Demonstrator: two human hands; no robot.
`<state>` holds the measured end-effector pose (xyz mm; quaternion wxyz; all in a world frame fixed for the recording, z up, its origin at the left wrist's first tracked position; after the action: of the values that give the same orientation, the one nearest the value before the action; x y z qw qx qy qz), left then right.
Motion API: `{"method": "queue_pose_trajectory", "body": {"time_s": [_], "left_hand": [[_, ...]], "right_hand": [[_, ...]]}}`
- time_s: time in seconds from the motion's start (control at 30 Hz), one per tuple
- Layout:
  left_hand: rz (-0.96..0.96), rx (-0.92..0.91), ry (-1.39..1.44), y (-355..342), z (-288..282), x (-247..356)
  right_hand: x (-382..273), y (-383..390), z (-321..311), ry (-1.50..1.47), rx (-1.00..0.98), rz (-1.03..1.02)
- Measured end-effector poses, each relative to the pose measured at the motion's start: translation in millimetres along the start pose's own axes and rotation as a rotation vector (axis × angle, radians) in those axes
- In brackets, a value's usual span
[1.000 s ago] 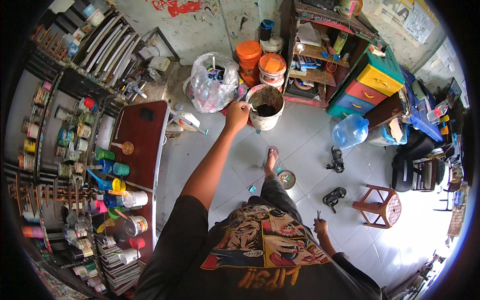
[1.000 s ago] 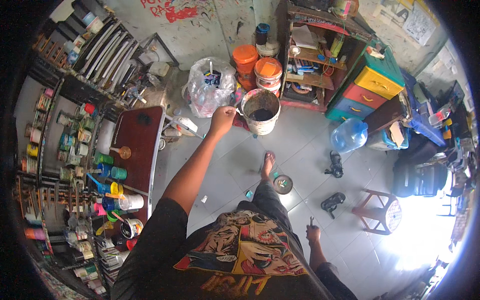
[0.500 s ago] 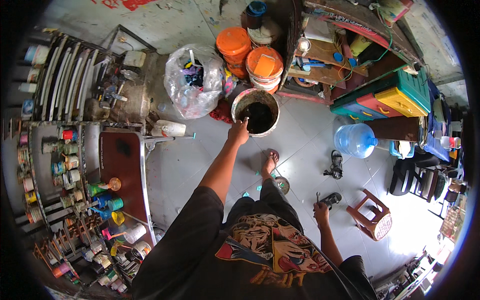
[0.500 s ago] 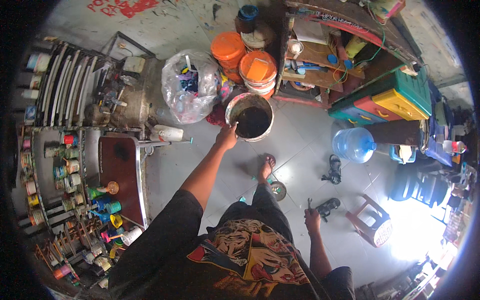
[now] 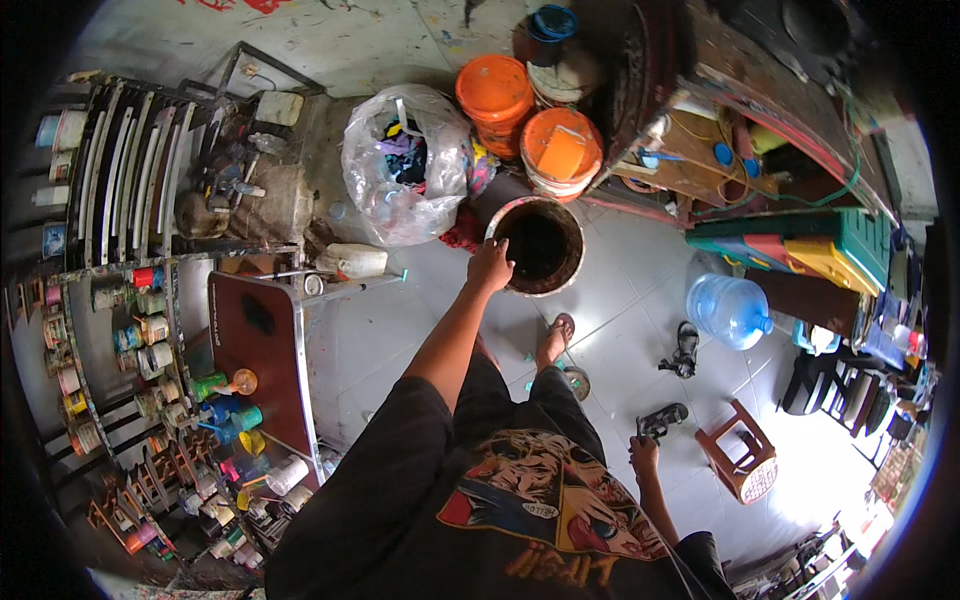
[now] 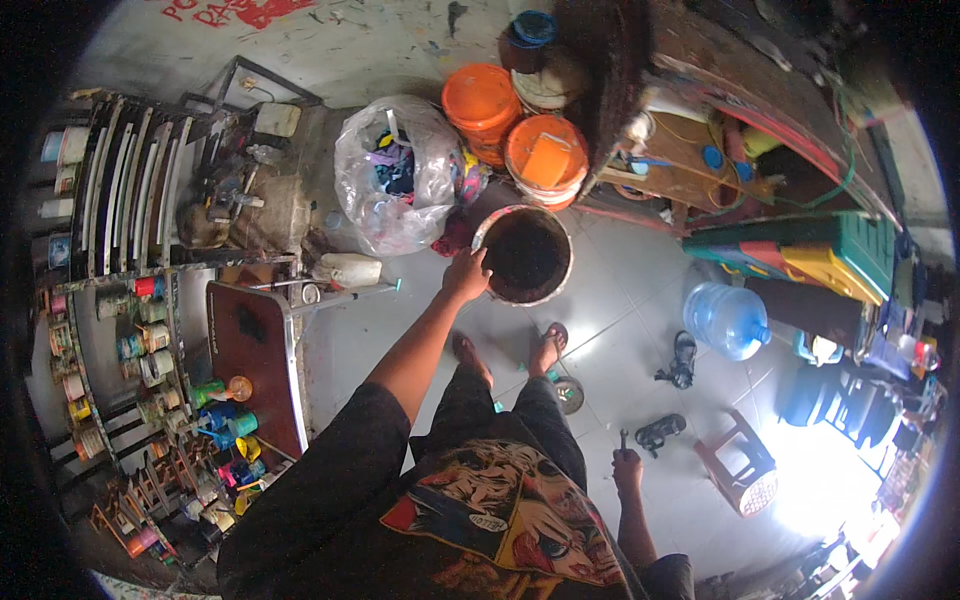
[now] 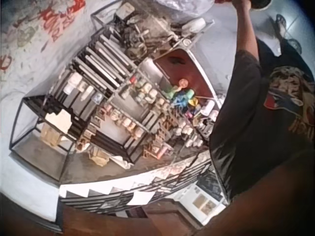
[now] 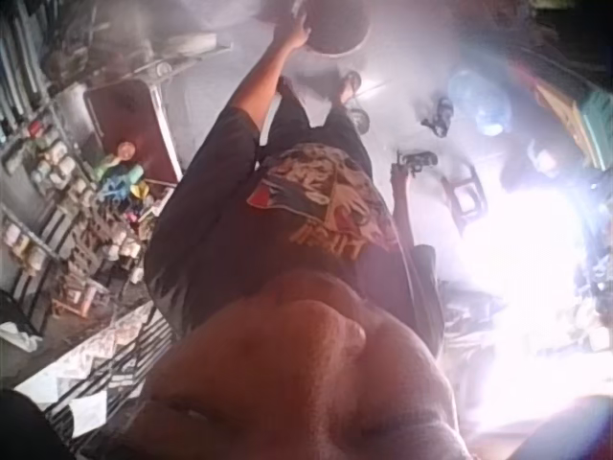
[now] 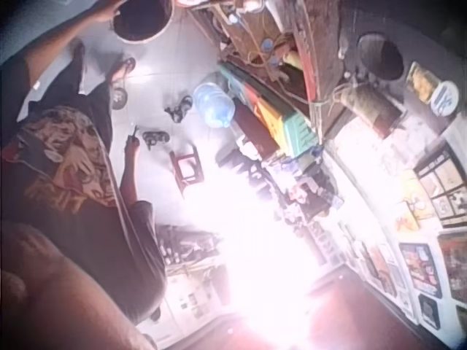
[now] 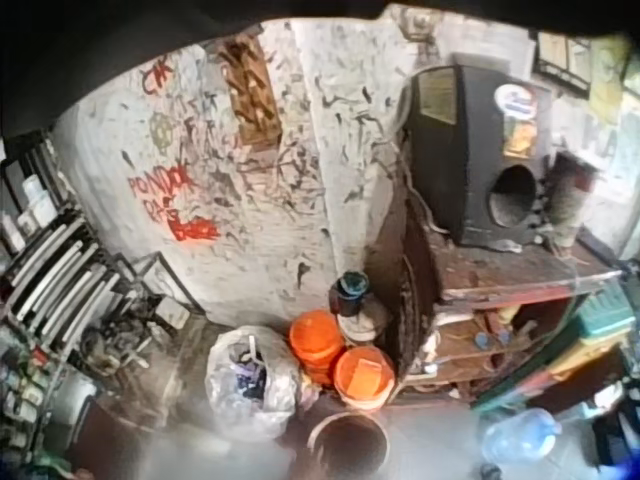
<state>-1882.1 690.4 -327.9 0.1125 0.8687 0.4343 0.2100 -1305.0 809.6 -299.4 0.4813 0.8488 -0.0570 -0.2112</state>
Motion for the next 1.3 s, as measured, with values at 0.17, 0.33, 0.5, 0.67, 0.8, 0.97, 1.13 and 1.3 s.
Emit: {"method": "queue_pose_trajectory", "body": {"time_s": [0.17,0.33,0.5,0.67,0.8,0.97,1.13,1.3], "left_hand": [[-0.119,0.128,0.161,-60.4,-35.9,-113.8],[-0.265,0.101,0.178,-164.1,-62.5,-256.2],[-0.188,0.167,-0.073,-285.7,-55.0,-353.1],[-0.036,0.221,-0.371,-367.7,-18.7,-421.0],[0.047,0.229,-0.527,-398.8,0.2,-454.4],[0.086,0.242,-0.448,-397.5,-9.6,-470.4],[0.096,0.319,-0.426,-400.4,6.1,-495.1],[0.032,0.258,-0.251,-403.8,-4.8,-494.9]], "right_hand": [[-46.3,-5.0,17.0,-0.015,0.026,0.040],[-77.4,5.6,56.0,-0.037,0.080,0.102],[-90.1,58.4,137.7,-0.098,0.097,0.335],[-114.1,93.1,183.7,0.001,0.070,0.422],[-157.0,108.1,204.8,0.073,0.089,0.482],[-158.9,105.2,210.3,0.121,0.098,0.459],[-178.7,85.3,210.3,0.037,0.161,0.325],[-196.9,91.6,235.0,-0.092,0.164,0.388]]}}
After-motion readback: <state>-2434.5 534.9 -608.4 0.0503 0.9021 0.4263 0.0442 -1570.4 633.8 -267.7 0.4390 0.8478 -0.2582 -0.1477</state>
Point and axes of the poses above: each hand's wrist, its own y-axis away from the middle knuckle, its own z-axis out of the palm, x = y × z, the point moved 5 cm from there along -y, towards the middle knuckle, and after that the axes turned 1 degree about -x, right-handed, at the moved point
